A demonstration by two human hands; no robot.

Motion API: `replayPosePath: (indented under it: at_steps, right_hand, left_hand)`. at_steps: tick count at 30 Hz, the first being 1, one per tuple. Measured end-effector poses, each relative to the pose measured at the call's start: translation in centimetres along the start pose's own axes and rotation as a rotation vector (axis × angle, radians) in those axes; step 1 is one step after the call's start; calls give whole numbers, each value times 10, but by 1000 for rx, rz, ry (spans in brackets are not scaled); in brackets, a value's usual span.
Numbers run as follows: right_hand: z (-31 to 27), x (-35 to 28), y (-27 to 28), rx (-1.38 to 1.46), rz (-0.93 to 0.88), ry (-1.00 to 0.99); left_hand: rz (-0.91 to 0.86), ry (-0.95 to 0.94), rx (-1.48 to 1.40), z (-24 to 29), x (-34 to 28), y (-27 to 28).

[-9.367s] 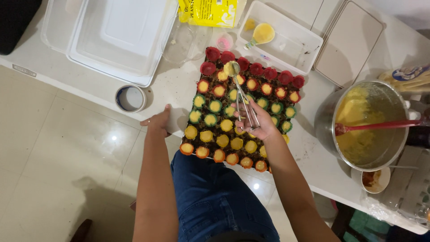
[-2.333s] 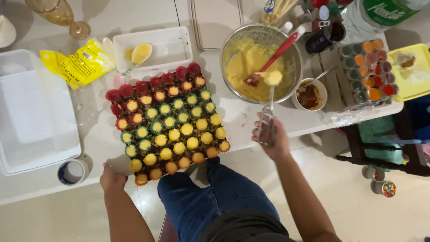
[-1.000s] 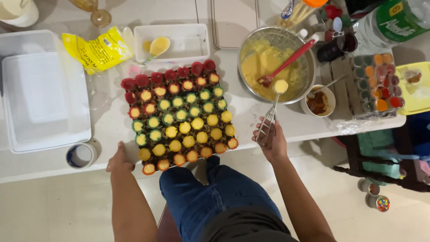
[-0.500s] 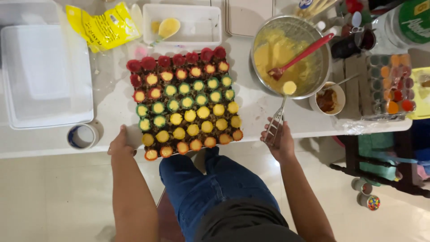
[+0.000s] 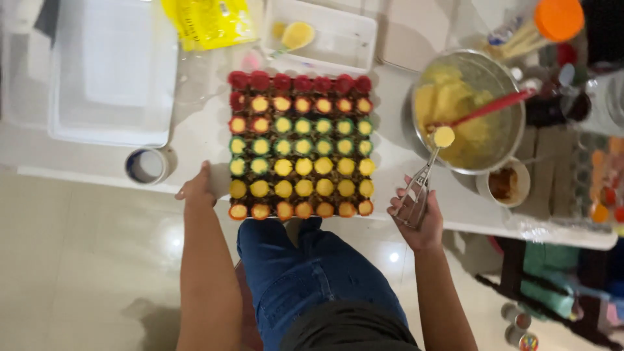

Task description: Filling small cupcake liners with yellow batter using a metal scoop.

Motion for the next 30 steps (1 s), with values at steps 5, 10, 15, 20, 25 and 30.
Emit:
replayPosePath:
  at_steps: [5, 10, 15, 20, 25, 30]
  right_hand:
    - [41, 61, -60, -63, -101, -186]
    - [122, 146, -105, -313, -308, -516]
    - [177, 222, -125, -797, -258, -579]
    - [186, 244, -150, -1387, -267, -457]
    - [182, 244, -172, -1748, -234, -427]
    - [184, 242, -178, -1741, -235, -403]
  left_hand:
    - [-17, 70, -222, 0, -1, -1]
    - [-104, -130, 682, 12, 12, -8]
    - [7, 143, -119, 6, -19, 0]
    - [34, 179, -257, -2, -14, 0]
    - [69, 205, -390, 4, -37, 3]
    - [42, 161, -351, 8, -46, 5]
Point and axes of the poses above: each hand's wrist, its own x-axis towards the middle knuckle, its own y-axis out of the back of the hand, z = x × y, the point moved 7 cm from there along x, towards the middle knuckle, and after that the axes turned 12 degrees about -z, right-handed, at the moved point
